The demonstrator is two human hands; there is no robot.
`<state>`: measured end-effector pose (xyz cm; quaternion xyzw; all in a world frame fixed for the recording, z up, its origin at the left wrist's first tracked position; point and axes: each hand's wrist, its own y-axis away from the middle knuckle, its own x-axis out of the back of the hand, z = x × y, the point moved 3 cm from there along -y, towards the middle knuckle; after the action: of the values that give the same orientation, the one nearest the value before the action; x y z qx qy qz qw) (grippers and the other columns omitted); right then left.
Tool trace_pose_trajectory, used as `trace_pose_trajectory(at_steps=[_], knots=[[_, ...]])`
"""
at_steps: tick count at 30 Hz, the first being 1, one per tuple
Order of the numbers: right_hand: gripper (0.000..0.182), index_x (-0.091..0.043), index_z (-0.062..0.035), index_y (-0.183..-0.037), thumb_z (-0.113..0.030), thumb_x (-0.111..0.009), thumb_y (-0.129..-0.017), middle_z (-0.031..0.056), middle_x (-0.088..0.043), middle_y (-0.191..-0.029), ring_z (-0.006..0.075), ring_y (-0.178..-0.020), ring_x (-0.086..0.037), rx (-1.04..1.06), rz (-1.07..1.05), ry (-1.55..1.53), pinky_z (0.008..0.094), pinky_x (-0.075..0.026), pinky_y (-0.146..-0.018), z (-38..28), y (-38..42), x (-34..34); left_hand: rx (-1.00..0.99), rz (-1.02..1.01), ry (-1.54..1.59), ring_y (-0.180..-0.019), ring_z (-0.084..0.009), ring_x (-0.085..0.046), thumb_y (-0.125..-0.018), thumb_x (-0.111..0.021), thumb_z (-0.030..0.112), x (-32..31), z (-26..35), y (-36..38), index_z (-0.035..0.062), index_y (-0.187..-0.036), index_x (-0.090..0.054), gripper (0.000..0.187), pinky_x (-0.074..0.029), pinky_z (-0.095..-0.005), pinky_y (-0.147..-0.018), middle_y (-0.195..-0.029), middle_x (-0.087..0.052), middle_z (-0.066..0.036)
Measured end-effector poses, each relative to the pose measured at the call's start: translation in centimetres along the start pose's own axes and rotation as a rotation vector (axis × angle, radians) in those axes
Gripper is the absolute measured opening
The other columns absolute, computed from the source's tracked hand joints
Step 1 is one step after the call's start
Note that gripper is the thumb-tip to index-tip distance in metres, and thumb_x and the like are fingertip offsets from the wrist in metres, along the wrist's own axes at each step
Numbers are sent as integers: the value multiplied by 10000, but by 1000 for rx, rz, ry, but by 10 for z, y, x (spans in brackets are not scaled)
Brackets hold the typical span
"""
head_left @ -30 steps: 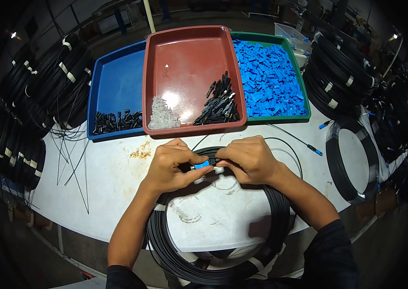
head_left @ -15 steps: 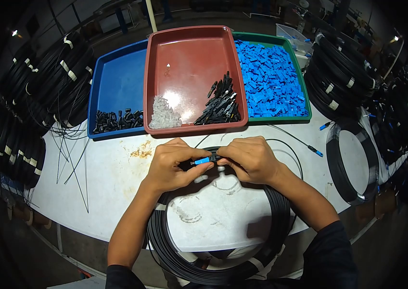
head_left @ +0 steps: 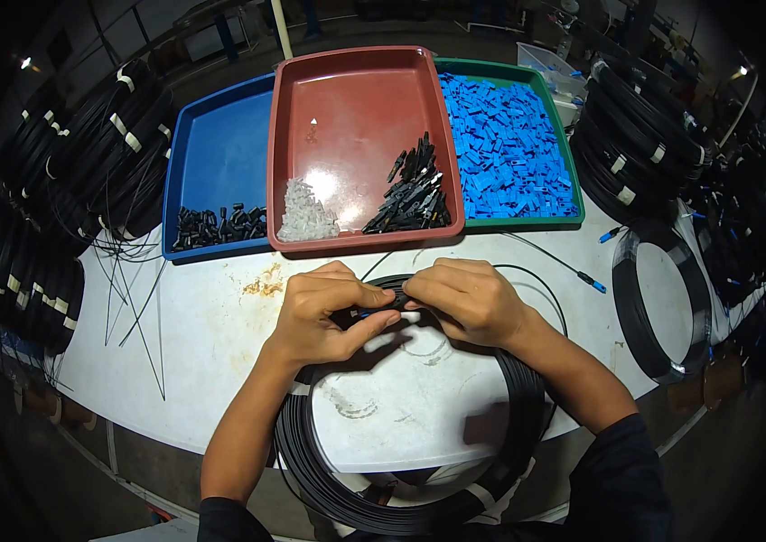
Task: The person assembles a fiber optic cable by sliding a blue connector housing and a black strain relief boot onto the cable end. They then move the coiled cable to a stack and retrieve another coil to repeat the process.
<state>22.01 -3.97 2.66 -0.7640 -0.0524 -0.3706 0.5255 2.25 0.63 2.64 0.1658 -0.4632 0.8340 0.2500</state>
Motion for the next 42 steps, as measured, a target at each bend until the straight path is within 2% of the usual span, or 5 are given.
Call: trace_pose_trajectory(at_steps=[9,18,23,31,42], knots=[[190,-651,-26,-922,-14,-714,-744,77,-619,-727,248,-645,-636,-59,-55,13,367,-502,-563,1,3,2,-197,16,-116,-598,-169,-675,-694,-892,10,-6,1,0,24,-860,-781,201,-494,-299,-583,-778,-765,-105],[167,-649,-30,-925,-62,-738,-787,82,-623,-720,261,-644,-637,-51,-4,-28,385,-484,-537,1,0,-2,-126,18,-62,-598,-164,-674,-695,-888,2,-4,-1,0,31,-780,-745,168,-485,-290,-585,-776,-765,-99],[161,-648,-35,-918,-84,-748,-801,95,-644,-723,276,-635,-647,-122,-95,-22,380,-494,-547,3,2,0,-164,0,-79,-601,-161,-671,-690,-889,-2,-5,-1,0,29,-783,-747,173,-487,-291,-591,-784,-767,-102],[179,-638,-40,-915,-111,-764,-809,89,-636,-712,276,-623,-644,-120,-37,-43,388,-488,-543,3,1,-2,-109,-5,-79,-613,-159,-664,-707,-866,30,-4,-4,2,49,-831,-774,156,-512,-291,-632,-808,-773,-69],[194,-630,-42,-919,-126,-767,-810,85,-651,-734,270,-627,-649,-120,-102,-25,383,-487,-539,7,5,-3,-191,-15,-109,-603,-149,-676,-693,-888,3,-6,0,0,31,-782,-752,165,-478,-286,-595,-793,-769,-99]])
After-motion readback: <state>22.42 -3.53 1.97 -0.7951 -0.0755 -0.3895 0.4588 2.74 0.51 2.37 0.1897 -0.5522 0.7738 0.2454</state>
